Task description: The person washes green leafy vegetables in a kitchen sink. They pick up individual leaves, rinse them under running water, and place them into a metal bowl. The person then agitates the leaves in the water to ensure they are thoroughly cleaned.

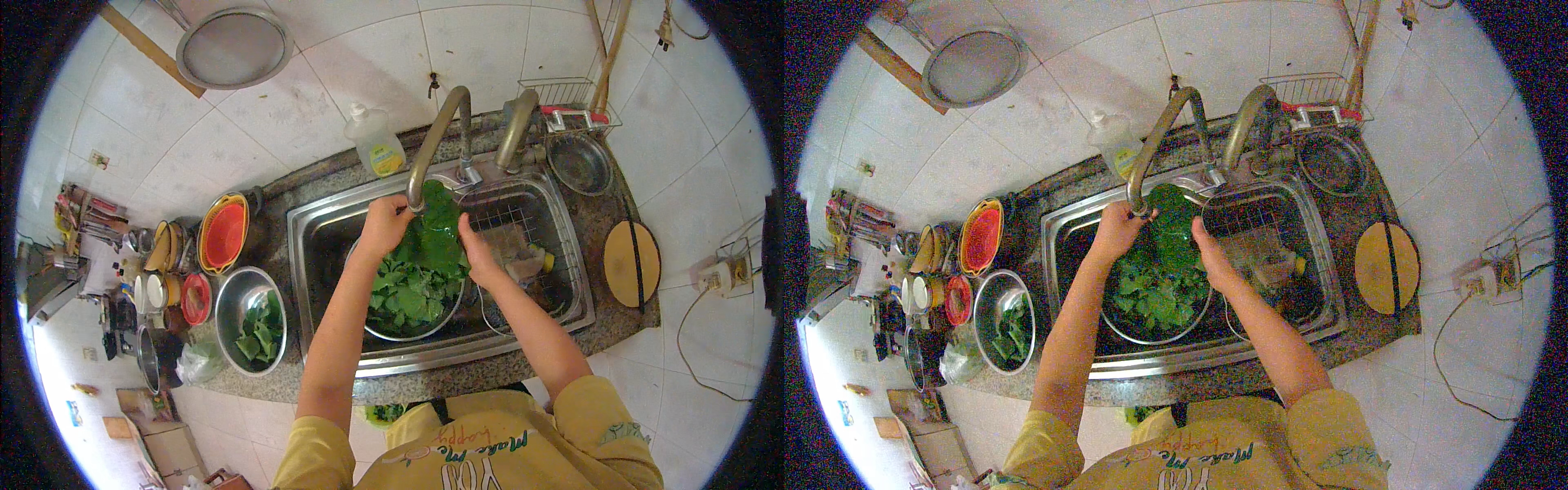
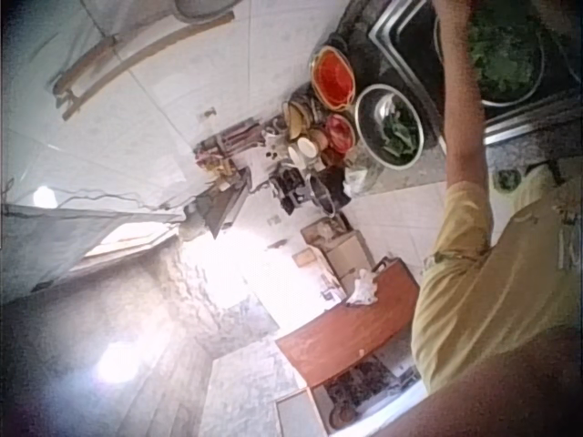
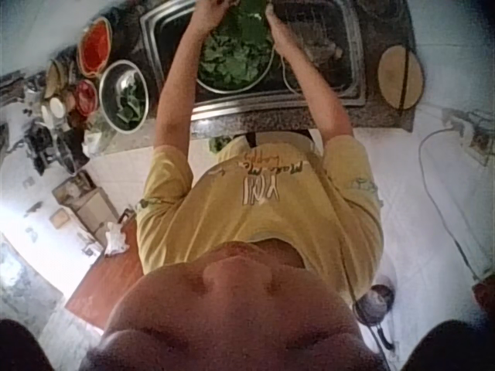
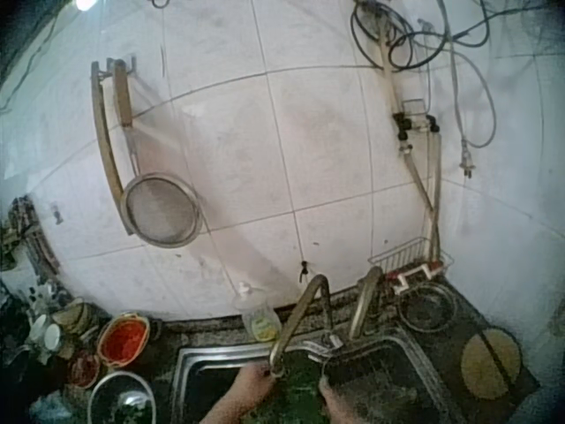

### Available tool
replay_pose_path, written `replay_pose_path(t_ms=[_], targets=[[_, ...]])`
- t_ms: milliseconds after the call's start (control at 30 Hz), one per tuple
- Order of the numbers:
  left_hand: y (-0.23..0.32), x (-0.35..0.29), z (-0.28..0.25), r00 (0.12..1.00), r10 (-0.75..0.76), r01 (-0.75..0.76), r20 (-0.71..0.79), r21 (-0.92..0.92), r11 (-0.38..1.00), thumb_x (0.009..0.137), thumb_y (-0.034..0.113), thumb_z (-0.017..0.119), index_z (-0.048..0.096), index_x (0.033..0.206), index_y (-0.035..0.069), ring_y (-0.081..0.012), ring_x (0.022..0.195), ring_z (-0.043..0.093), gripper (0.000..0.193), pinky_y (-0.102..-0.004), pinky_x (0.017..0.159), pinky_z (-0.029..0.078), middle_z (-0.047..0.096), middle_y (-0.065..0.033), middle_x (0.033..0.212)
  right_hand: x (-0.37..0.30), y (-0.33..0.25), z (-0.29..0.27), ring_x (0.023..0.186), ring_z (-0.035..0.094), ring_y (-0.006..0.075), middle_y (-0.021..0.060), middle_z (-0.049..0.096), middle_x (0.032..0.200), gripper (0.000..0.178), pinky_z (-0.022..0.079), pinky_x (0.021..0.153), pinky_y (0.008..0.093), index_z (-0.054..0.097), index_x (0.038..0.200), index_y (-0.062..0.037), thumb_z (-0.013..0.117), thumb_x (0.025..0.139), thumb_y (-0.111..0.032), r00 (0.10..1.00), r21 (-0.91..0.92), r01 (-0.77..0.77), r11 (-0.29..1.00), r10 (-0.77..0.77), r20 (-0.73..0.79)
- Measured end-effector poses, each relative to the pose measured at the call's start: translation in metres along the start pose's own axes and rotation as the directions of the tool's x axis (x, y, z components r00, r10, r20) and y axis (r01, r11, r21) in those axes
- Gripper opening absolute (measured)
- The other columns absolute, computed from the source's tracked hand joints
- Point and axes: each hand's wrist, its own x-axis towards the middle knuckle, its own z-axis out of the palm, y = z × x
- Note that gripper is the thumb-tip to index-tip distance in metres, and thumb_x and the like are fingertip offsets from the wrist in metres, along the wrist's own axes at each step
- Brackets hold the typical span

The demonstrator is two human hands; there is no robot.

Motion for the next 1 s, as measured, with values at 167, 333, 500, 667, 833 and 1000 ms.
replay_pose_path(t_ms=[167,333,500,667,833,1000], targets=[[-0.006,-0.003,0.000,0.985,0.166,-0.170,-0.040,-0.128,0.977,0.074,0.004,0.055,0.059,0.084,0.000,-0.0130,0.064,0.052,0.011,-0.0289,0.061,0.042,0.059,-0.0107,0.069,-0.003,0.000,0.000,0.091,0.053,0.0154,0.0060,0.057,0.102,0.037,0.040,0.081,0.0289,0.053,0.106,-0.0033,0.057,0.079,-0.028,0.972,-0.271,0.208,0.940,-0.168,0.165],[0.001,-0.006,-0.006,0.991,0.119,-0.093,0.053,-0.355,0.930,0.077,0.003,0.053,0.058,0.088,-0.001,-0.0089,0.067,0.049,0.013,-0.0255,0.064,0.042,0.059,-0.0037,0.071,-0.001,0.004,-0.002,0.082,0.053,0.0119,0.0034,0.060,0.089,0.024,0.042,0.073,0.0264,0.057,0.098,-0.0013,0.060,0.077,-0.013,0.949,-0.374,0.300,0.877,-0.235,0.210],[0.001,-0.005,-0.013,0.982,0.133,-0.095,0.135,-0.254,0.962,0.078,0.003,0.053,0.059,0.089,-0.002,-0.0087,0.069,0.048,0.013,-0.0254,0.065,0.041,0.058,-0.0035,0.071,0.017,0.032,-0.032,0.088,0.052,0.0131,0.0044,0.058,0.091,0.029,0.040,0.079,0.0293,0.056,0.101,-0.0021,0.062,0.074,-0.010,0.945,-0.562,0.323,0.761,-0.289,0.152],[0.004,-0.006,-0.014,0.960,0.192,-0.161,0.201,-0.163,0.973,0.077,0.005,0.054,0.058,0.089,-0.001,-0.0120,0.069,0.051,0.014,-0.0270,0.066,0.042,0.057,-0.0089,0.070,-0.001,-0.002,-0.008,0.098,0.049,0.0170,0.0069,0.054,0.102,0.042,0.036,0.087,0.0308,0.052,0.107,-0.0045,0.067,0.069,-0.013,0.852,-0.508,0.488,0.710,-0.514,0.100],[0.006,-0.002,-0.013,0.933,0.076,0.068,0.352,-0.381,0.922,0.075,0.002,0.051,0.056,0.094,-0.001,-0.0131,0.073,0.052,0.020,-0.0258,0.067,0.042,0.058,-0.0066,0.083,0.021,-0.009,-0.005,0.084,0.057,0.0188,0.0090,0.061,0.089,0.037,0.042,0.076,0.0302,0.059,0.096,-0.0031,0.067,0.070,-0.027,0.876,-0.487,0.432,0.759,-0.481,0.028],[-0.024,-0.010,-0.009,0.908,0.098,0.267,0.408,-0.742,0.615,0.073,-0.003,0.050,0.051,0.103,0.000,-0.0096,0.075,0.051,0.030,-0.0216,0.068,0.041,0.055,-0.0006,0.091,0.020,-0.011,-0.001,0.069,0.059,0.0168,0.0086,0.064,0.076,0.032,0.045,0.067,0.0290,0.062,0.087,-0.0011,0.062,0.075,-0.031,0.913,-0.405,0.376,0.834,-0.408,0.006]])
